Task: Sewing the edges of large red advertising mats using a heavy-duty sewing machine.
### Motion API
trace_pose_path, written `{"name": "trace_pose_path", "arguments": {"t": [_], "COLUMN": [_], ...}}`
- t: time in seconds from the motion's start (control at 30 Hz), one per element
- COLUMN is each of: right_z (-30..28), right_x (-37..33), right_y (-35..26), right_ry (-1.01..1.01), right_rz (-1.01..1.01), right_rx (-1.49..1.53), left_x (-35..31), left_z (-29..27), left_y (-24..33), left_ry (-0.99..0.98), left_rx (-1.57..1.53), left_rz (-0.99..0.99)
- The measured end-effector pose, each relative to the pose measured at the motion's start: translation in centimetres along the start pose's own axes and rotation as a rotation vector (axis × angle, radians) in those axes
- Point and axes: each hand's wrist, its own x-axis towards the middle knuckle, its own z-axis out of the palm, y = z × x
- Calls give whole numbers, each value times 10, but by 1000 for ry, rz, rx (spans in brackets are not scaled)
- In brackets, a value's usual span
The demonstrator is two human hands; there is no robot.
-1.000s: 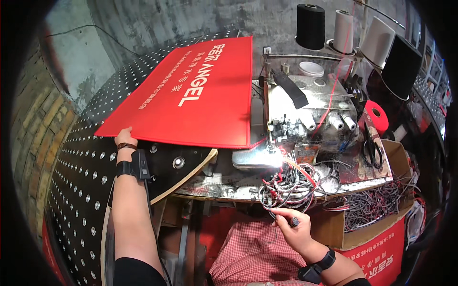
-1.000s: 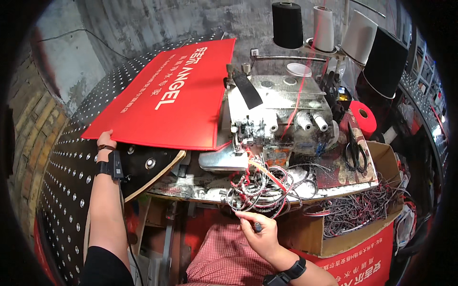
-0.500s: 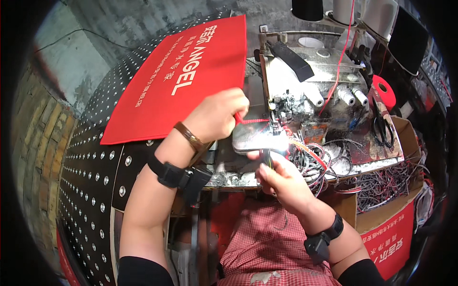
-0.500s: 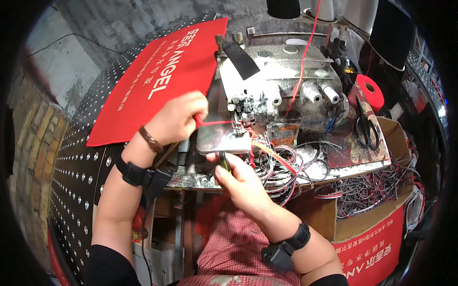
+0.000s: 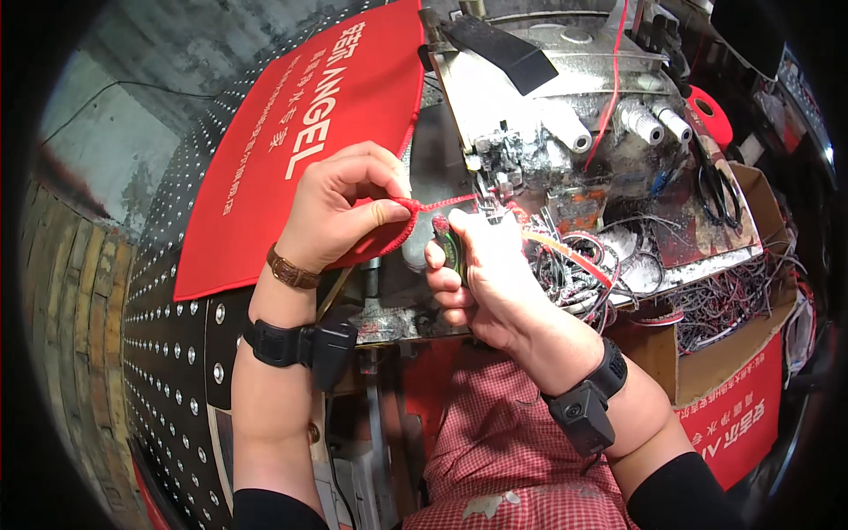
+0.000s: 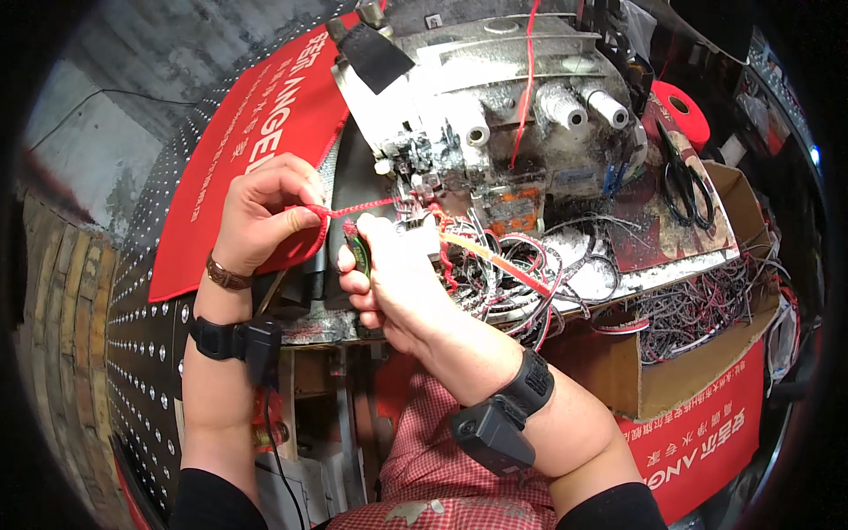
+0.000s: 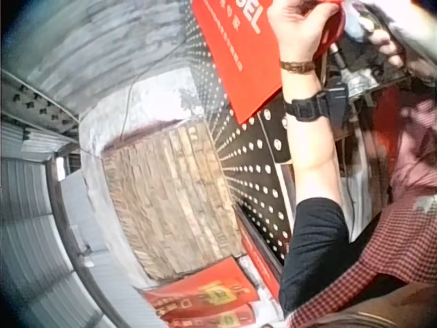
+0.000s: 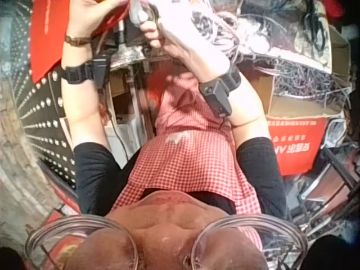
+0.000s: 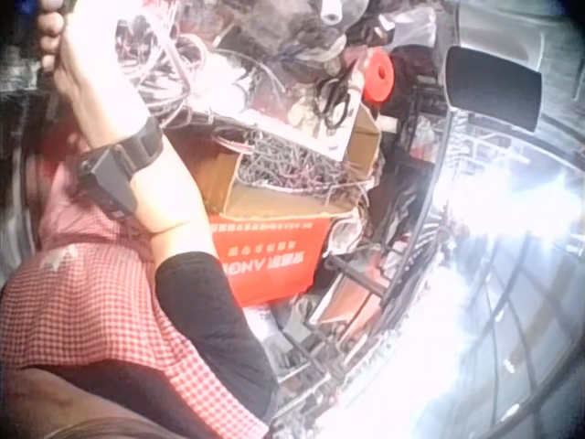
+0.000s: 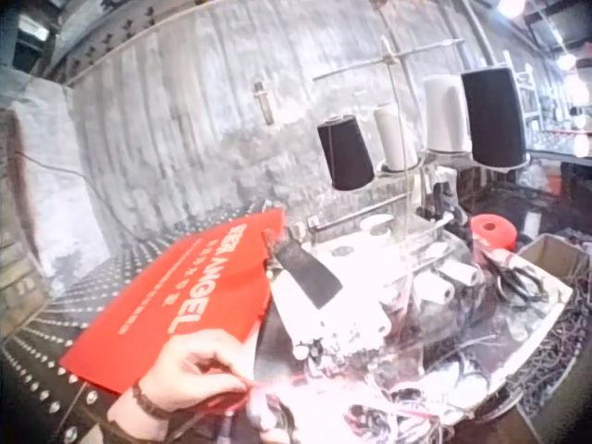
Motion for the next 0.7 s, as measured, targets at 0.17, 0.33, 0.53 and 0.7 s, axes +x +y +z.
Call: {"name": "trace_pose_path", "arguments": {"t": [0.17,0.33,0.53,0.7], "right_z": [-2,-2,0,-1], "right_x": [1,-1,-1,1], "right_y": [1,2,2,4], "right_ry": [-27,-24,-12,-23], "right_rz": [-6,-9,-20,-26], "right_rx": [30,13,-35,-32], "left_x": [-1,-2,-2,-3], "left_z": [1,-2,-5,-6], "left_y": [-1,-6,-7,-9], "left_ry": [3,-6,1,25], "left_rx": [22,-46,-96,-94], "left_rz": [10,-7,-10,-17]}}
